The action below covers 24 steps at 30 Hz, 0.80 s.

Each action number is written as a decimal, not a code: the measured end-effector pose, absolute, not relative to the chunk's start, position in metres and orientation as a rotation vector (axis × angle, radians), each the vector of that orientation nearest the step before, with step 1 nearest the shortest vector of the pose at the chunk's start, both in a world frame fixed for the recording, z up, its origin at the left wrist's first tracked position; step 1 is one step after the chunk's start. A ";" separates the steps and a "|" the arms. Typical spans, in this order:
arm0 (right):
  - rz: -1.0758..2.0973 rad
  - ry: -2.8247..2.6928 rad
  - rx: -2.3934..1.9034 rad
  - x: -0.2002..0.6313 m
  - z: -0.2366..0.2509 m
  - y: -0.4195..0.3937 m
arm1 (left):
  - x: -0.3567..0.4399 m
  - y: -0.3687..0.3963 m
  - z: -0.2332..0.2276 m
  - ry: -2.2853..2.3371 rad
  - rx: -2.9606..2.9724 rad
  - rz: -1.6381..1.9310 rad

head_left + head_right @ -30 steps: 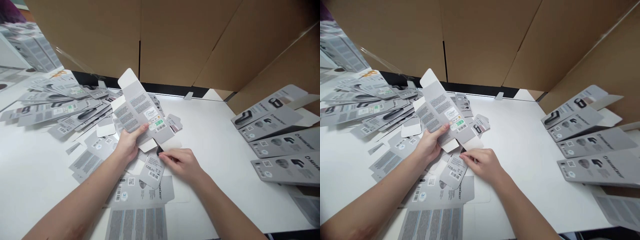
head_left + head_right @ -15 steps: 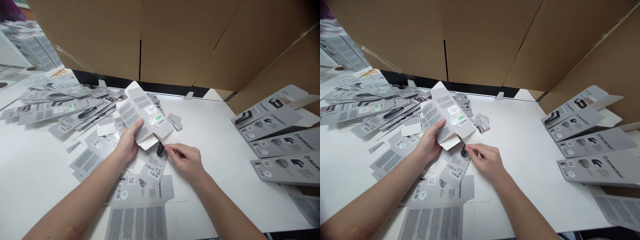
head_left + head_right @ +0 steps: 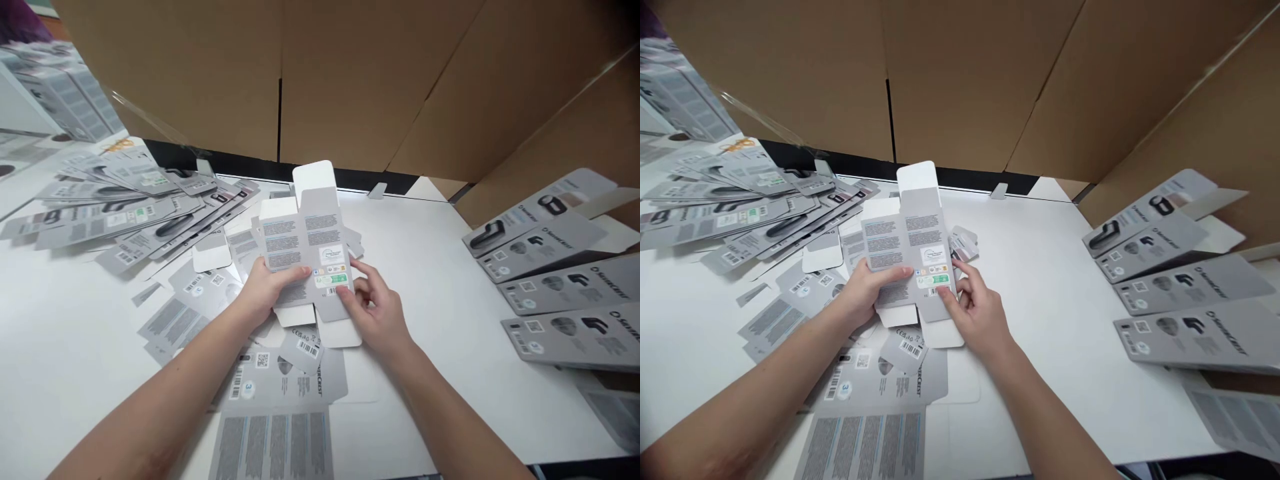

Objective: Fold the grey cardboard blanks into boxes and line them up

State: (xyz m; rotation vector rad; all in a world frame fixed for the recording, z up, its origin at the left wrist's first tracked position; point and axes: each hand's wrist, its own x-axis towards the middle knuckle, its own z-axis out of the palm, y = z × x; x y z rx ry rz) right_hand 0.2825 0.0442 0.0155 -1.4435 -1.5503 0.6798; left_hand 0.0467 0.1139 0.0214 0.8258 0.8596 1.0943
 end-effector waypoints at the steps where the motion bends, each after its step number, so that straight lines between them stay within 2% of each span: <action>1: 0.779 -1.554 -1.440 0.282 0.015 0.044 | 0.047 0.114 0.021 0.854 0.839 1.085; 4: 0.975 -1.492 -1.393 0.281 0.015 0.045 | 0.048 0.114 0.021 0.830 0.871 1.049; 10: 1.105 -1.472 -1.344 0.282 0.016 0.046 | 0.049 0.116 0.027 0.846 0.733 1.123; 24: 1.104 -1.560 -1.344 0.285 0.012 0.045 | 0.050 0.116 0.031 0.867 0.613 1.169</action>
